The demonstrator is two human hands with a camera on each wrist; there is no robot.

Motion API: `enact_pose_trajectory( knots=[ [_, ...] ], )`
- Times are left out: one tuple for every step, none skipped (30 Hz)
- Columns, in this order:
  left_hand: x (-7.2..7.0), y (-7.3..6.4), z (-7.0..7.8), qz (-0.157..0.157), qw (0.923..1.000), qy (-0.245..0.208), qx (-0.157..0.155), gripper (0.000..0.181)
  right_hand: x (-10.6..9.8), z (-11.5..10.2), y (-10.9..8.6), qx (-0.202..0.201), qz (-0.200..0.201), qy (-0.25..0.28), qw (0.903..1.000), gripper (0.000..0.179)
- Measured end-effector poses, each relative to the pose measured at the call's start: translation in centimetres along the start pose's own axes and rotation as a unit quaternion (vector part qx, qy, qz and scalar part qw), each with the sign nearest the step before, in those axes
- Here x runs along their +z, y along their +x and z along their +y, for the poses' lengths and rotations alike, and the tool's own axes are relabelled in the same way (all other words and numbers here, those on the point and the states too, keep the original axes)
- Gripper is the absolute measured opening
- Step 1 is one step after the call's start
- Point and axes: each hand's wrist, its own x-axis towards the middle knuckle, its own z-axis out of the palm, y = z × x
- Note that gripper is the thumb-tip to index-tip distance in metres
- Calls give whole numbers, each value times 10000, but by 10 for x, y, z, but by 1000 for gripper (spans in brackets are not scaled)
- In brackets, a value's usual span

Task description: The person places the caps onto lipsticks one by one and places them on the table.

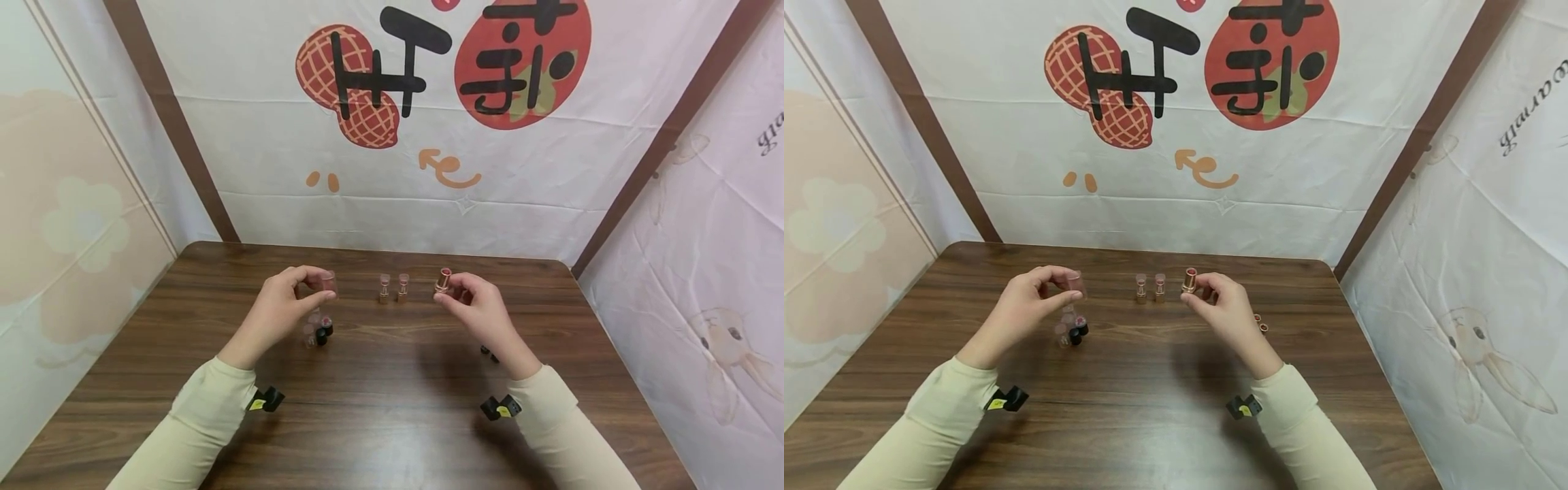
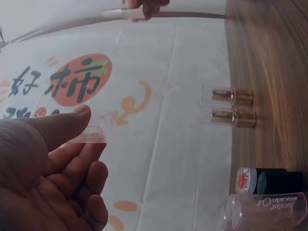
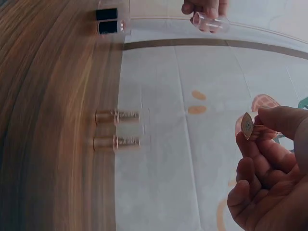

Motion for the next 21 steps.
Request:
enact_pose_trajectory(
  knots=[
    [0,0,1,0,10000,-26,-2,32,4,-1,1,8,-24,45,10000,18],
    [1,-1,1,2,10000,-46,-1,33,7,-2,2,12,-52,79,10000,18],
    [1,-1,2,3,10000,-73,1,34,11,-2,2,9,-78,104,9999,18],
    [2,-2,3,2,10000,-99,11,34,14,-2,2,3,-102,144,9998,18],
    [2,-2,3,-1,9999,-113,20,34,17,-2,3,-11,-127,168,9998,18],
    [2,-2,3,-2,9999,-132,34,33,20,-2,3,-22,-154,199,9997,18],
    [3,-2,4,-8,9999,-137,49,33,22,-2,3,-39,-177,218,9996,17],
    [3,-2,5,-15,9999,-149,58,33,25,-1,2,-62,-198,241,9995,17],
    [3,-2,5,-22,9999,-151,62,32,27,-1,2,-85,-212,265,9994,18],
    [3,-3,6,-29,9999,-153,63,32,29,-1,2,-107,-223,282,9993,17],
    [3,-3,6,-36,9998,-166,52,32,30,0,2,-124,-237,294,9992,17],
    [4,-3,6,-47,9998,-178,48,32,32,0,2,-125,-249,305,9991,17],
    [4,-3,6,-65,9998,-192,38,32,33,0,2,-121,-262,321,9991,18],
    [4,-3,7,-78,9997,-216,31,32,34,1,1,-103,-274,340,9990,18],
    [5,-3,7,-93,9997,-243,24,32,35,1,0,-78,-289,352,9989,18],
    [5,-3,7,-108,9996,-271,24,32,36,2,0,-52,-316,370,9988,18],
    [6,-3,7,-119,9995,-285,24,32,37,3,-1,-25,-350,384,9986,17],
    [6,-3,8,-128,9995,-282,25,32,37,4,-1,3,-380,392,9985,17],
    [7,-4,8,-130,9995,-282,18,32,38,4,-2,25,-413,407,9983,17],
    [7,-4,8,-130,9995,-279,13,32,39,5,-2,49,-452,415,9981,17],
    [7,-4,8,-129,9996,-264,5,32,39,6,-2,66,-493,428,9978,17]
  ],
)
